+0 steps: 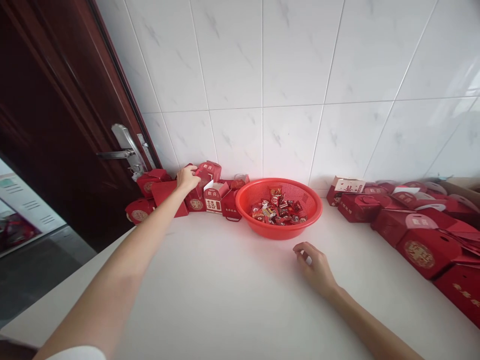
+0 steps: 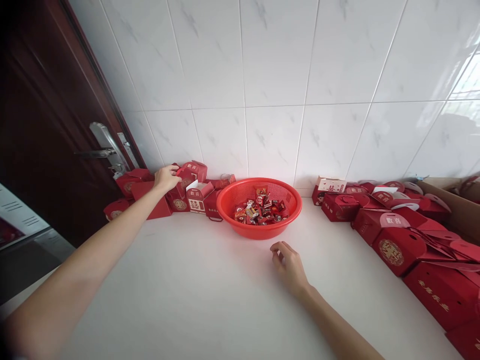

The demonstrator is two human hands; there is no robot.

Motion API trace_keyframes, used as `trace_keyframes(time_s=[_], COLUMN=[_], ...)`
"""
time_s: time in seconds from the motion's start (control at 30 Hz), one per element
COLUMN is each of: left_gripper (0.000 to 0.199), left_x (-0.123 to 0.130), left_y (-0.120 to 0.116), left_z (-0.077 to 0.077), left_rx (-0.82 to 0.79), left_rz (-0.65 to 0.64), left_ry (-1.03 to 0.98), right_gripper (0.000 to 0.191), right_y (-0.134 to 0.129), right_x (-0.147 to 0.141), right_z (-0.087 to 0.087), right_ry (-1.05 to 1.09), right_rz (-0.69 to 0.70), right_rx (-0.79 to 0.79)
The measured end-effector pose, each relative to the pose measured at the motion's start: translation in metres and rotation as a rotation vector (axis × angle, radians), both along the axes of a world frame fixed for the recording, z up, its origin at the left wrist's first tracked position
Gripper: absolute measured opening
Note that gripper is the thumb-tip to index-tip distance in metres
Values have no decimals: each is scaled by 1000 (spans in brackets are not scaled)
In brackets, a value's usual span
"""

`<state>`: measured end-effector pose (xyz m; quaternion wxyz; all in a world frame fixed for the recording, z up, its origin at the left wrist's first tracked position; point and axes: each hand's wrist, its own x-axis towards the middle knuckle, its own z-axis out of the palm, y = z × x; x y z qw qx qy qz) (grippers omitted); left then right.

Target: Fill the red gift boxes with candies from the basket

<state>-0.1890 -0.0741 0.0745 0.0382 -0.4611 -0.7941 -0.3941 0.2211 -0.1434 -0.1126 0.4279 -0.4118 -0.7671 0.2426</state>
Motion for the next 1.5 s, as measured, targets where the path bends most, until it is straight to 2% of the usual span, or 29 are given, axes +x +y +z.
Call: trace_keyframes(time_s=[0.1,0.17,0.2,0.3,0.37,0.4,0.47,0.53,0.63,0.7,0.77,0.93,1.07,1.17,1.3,1.4,1.5], left_gripper=[33,31,32,34,29,27,20,16,7,13,20,31,35,33,30,34,36], left_x=[10,18,23,36,47,53,68,87,119,139,154,174,182,186,188,188,190], left_y=[-14,-29,-37,-67,-89,-99,-117,-131,-142,-146,-149,-148,-145,-145,-144,-140,-135], left_z=[8,16,21,36,43,45,45,37,13,-9,-31,-80,-100,-102,-93,-86,-79], left_rx=[82,212,343,492,592,565,446,241,-47,-66,-27,171,251,202,54,-52,-88], left_rz=[-26,-48,-85,-185,-428,-577,-796,-977,-1290,-1436,-1504,-1504,-1469,-1452,-1514,-1474,-1419], left_ry=[-1,18,15,-20,-224,-299,-358,-332,-222,-98,3,212,250,189,61,47,169], right_gripper=[15,14,14,14,14,14,15,16,16,18,23,33,33,49,70,74,73], right_y=[0,0,0,0,0,0,0,0,-2,-4,-6,-14,-21,-28,-36,-36,-34], right_x=[0,0,0,0,-1,-1,-1,-1,-2,-2,-3,-3,-1,0,-1,-1,-1], right_z=[-1,-1,-1,0,1,2,3,4,7,10,15,27,32,36,44,47,45], right_ry=[7,16,20,37,56,69,104,149,249,296,331,418,398,300,225,177,137], right_rz=[0,-1,-2,-7,-16,-25,-49,-64,-53,-48,-40,13,38,121,236,262,250], right_rx=[2,3,2,-14,-36,-51,-90,-134,-211,-250,-269,-238,-163,-157,-229,-255,-221])
